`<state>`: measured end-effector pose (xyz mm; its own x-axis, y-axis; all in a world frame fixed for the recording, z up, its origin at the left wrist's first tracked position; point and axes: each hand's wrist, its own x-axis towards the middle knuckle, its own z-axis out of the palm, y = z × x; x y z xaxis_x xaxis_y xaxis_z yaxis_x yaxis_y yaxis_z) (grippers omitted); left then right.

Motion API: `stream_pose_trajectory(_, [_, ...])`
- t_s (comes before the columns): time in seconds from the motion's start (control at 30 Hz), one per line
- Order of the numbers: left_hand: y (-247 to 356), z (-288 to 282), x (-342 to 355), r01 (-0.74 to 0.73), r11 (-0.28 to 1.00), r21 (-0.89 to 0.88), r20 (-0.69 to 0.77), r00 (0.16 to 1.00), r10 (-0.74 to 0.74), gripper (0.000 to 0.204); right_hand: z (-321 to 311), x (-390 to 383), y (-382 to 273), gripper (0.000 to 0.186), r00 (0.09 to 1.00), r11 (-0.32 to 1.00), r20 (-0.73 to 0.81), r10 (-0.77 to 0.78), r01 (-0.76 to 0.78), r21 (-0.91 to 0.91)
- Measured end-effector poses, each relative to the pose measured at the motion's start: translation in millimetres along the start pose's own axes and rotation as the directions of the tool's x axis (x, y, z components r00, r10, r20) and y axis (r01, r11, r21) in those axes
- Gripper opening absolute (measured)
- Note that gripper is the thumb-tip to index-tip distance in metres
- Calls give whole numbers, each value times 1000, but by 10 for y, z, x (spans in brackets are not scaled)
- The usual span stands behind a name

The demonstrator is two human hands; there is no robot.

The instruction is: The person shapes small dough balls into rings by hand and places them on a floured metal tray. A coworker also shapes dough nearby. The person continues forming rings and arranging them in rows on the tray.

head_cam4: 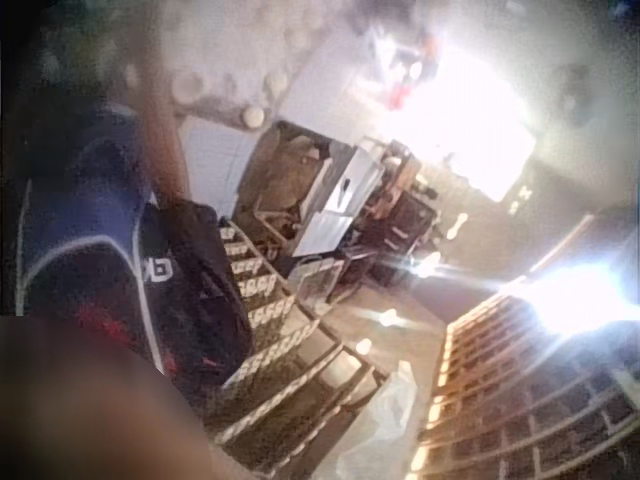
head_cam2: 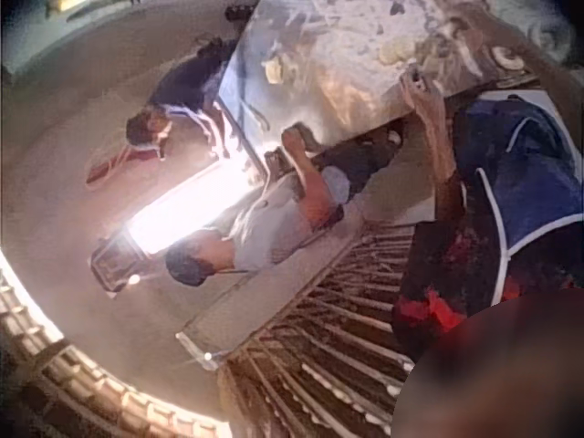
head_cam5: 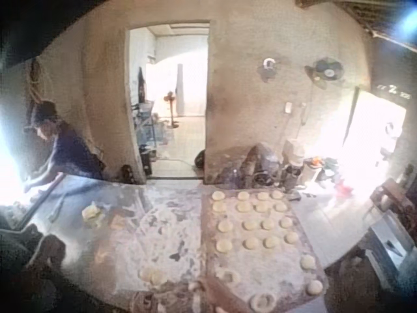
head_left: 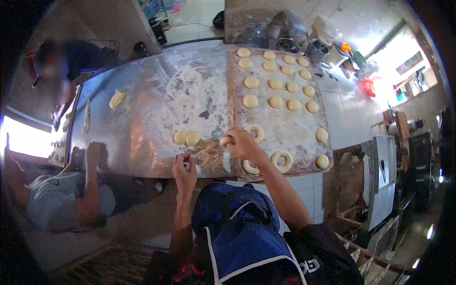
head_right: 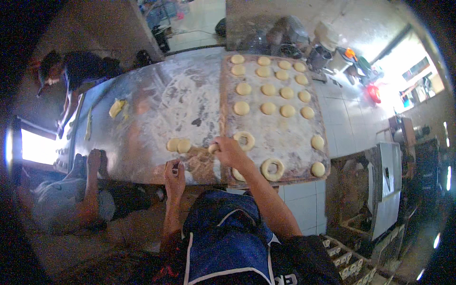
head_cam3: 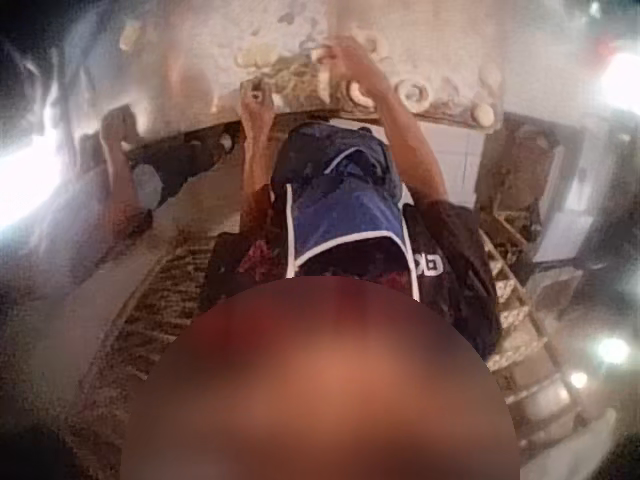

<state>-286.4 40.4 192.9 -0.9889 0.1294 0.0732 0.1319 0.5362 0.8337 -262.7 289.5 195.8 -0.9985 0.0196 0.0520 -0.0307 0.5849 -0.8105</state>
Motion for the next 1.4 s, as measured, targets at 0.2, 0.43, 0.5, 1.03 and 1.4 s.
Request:
stream_pose_trajectory(0.2, [-248, -91, 98, -130, 991, -32, -46, 991, 128, 15, 824, 726, 61, 22, 995, 835, -35, 97, -100, -540])
stream_pose_trajectory(0.43, [-41, 250, 317, 200, 876, -439, 283, 956, -76, 32, 648, 322, -131, 40, 969, 932, -80, 234, -200, 302])
stream_pose_trajectory(0.5, [-17, 296, 361, 356, 786, -506, 367, 913, -177, 26, 649, 235, -241, 45, 944, 874, -147, 296, -205, 440])
stream_pose_trajectory(1.03, [579, 792, 404, 456, 137, -879, 474, 865, 162, 28, -144, 82, -261, 44, 854, 633, 19, 520, -400, 663])
stream_pose_trajectory(1.4, [921, 1546, 319, 445, -184, -877, 474, 864, -171, 37, -464, -199, -166, 46, 889, 920, -385, 249, -92, 382])
